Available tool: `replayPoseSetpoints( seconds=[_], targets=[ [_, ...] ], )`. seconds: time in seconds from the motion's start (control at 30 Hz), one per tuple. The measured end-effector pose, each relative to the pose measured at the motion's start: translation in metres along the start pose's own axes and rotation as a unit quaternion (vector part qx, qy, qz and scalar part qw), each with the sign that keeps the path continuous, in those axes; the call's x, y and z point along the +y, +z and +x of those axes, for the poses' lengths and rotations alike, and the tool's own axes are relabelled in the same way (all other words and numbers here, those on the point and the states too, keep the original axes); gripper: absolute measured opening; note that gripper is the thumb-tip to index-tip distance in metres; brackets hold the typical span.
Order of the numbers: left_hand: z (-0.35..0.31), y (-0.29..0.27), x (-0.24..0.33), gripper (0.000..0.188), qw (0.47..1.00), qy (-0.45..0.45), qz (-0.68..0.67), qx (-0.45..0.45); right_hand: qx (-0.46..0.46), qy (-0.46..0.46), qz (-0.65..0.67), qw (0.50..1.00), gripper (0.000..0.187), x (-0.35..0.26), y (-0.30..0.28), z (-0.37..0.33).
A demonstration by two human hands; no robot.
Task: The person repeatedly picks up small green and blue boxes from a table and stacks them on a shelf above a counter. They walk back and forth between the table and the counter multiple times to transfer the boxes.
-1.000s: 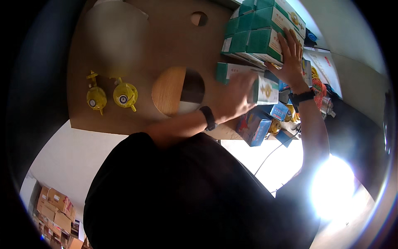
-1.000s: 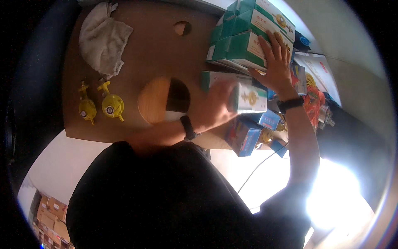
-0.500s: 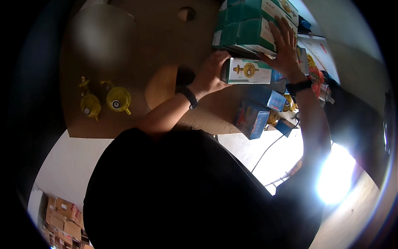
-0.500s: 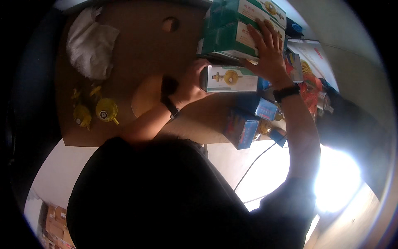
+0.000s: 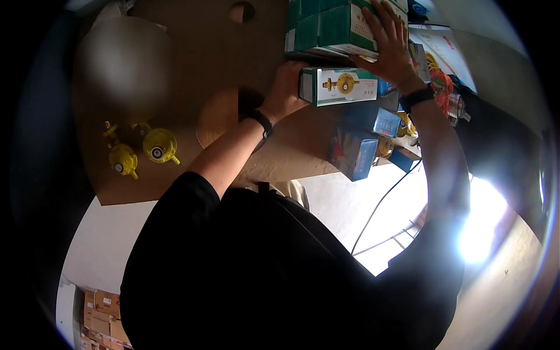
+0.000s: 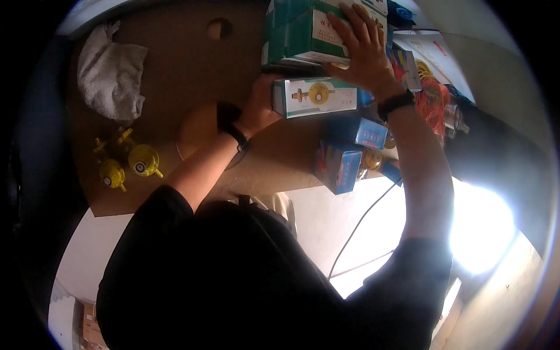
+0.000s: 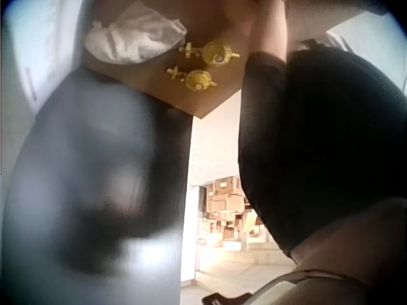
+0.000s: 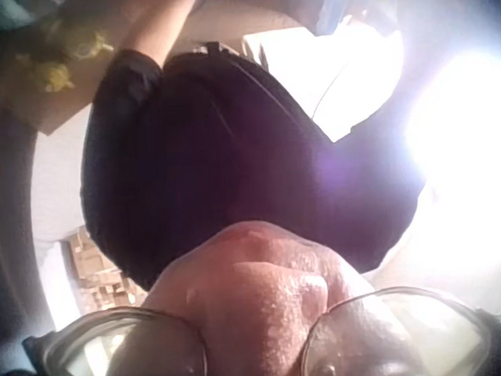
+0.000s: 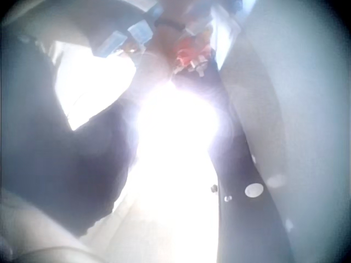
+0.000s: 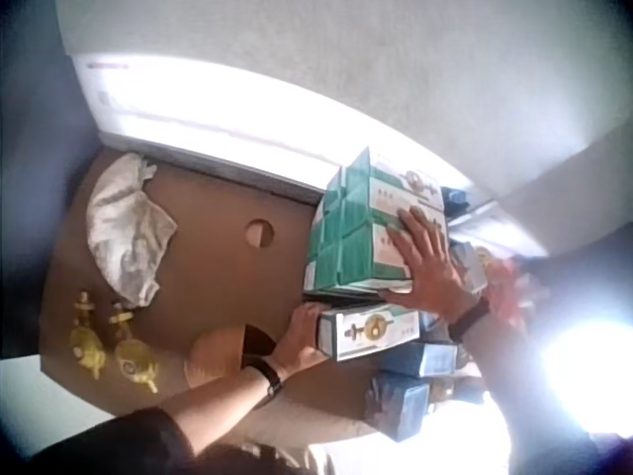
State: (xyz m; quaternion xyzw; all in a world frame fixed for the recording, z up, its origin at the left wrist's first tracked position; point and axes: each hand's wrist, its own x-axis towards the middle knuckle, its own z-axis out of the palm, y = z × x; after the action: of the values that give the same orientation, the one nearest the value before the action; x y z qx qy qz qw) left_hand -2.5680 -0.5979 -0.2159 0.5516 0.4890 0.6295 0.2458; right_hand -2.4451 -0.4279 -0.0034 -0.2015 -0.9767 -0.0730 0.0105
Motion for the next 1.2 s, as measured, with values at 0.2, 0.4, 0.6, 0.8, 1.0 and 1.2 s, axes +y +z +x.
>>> replayPoseSetpoints(
  seconds=[0.2,0.4,0.6,0.8,1.0,1.2],
  targets=[
    [-0.015,0.003,0.011,0.066,0.998,-0.014,-0.052,0.029,-0.055,0.009,-0.023,0.998,0.095,-0.011,-0.013,0.01],
    [-0.04,-0.028,0.049,0.076,0.999,-0.027,0.019,0.018,0.079,0.065,-0.089,0.991,0.068,-0.061,-0.056,-0.024],
    [-0.074,-0.048,0.132,0.071,0.99,0.059,0.126,0.02,0.107,0.429,0.209,0.872,0.058,-0.166,-0.092,-0.146],
    [-0.072,0.012,0.246,0.036,0.848,0.428,0.303,-0.075,0.309,0.467,0.718,0.414,0.067,-0.221,-0.113,-0.293],
    [-0.11,0.152,0.341,0.039,0.761,0.568,0.282,-0.135,0.421,0.46,0.717,0.31,0.059,-0.221,-0.124,-0.467],
    [-0.142,0.295,0.392,0.078,0.882,0.404,0.11,-0.215,0.51,0.48,0.351,0.621,0.103,-0.217,-0.156,-0.635]
  ],
)
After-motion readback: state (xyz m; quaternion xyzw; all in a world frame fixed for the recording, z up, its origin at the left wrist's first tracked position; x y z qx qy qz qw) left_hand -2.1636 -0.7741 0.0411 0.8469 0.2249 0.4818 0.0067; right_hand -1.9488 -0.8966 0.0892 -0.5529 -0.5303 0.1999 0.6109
